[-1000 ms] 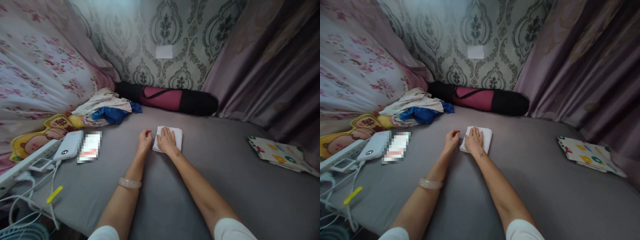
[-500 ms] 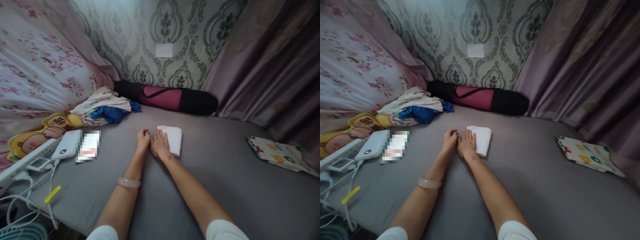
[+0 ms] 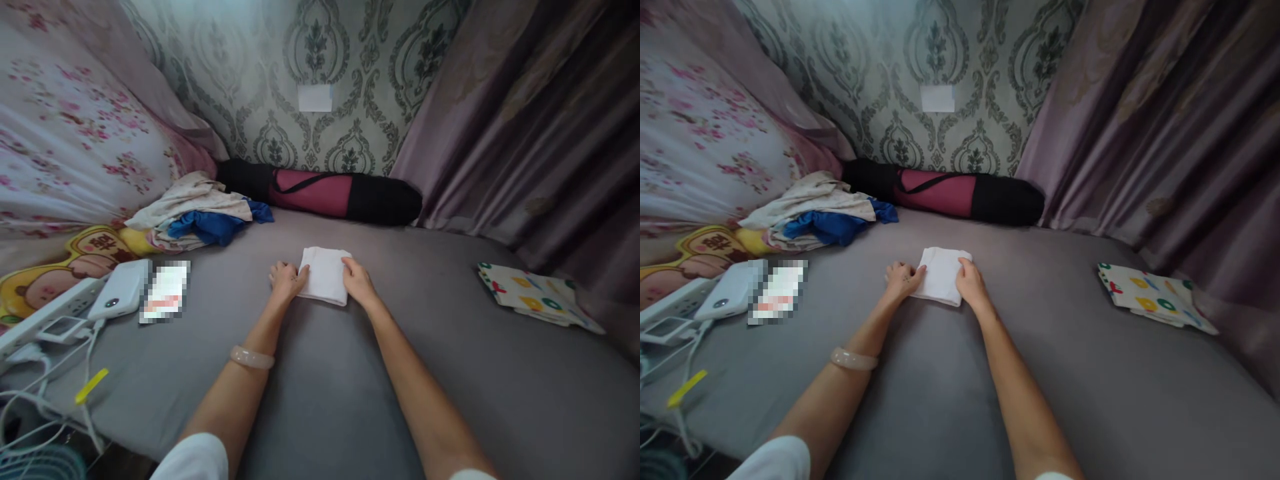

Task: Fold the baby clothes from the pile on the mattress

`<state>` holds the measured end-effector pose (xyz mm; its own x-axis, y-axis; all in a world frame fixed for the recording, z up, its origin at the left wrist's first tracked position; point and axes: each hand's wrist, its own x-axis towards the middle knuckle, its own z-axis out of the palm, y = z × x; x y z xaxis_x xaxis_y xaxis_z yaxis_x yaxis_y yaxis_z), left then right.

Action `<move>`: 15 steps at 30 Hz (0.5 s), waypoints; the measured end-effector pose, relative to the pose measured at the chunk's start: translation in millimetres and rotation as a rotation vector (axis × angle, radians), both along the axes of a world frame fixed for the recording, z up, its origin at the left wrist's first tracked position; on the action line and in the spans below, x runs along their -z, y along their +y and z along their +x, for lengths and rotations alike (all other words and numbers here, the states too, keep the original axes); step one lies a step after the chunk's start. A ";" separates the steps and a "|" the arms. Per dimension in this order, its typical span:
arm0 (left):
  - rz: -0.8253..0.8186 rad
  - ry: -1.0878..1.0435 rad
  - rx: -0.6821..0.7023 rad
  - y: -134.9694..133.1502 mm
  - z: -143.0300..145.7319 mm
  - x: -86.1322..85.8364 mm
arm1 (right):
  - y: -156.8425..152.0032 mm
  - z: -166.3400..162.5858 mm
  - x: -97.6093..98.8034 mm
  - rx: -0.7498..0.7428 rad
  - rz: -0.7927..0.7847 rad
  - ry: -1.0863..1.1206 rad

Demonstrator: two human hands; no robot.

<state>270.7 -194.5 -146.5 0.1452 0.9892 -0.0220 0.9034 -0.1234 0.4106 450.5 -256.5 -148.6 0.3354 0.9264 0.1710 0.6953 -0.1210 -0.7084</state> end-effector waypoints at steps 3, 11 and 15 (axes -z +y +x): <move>-0.014 0.043 0.015 -0.6 1.4 -0.7 | -10.6 8.2 9.1 -0.065 0.047 -0.040; -0.044 0.037 0.006 6.2 1.2 3.5 | -19.1 0.3 17.6 -0.173 0.094 -0.217; -0.047 -0.018 0.039 9.1 0.6 7.9 | -21.9 -1.8 12.9 -0.172 0.034 -0.260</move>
<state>271.3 -185.3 -154.5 0.1841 0.9807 -0.0655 0.8907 -0.1383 0.4330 448.6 -278.4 -161.5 0.1150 0.9582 0.2620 0.8619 0.0349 -0.5059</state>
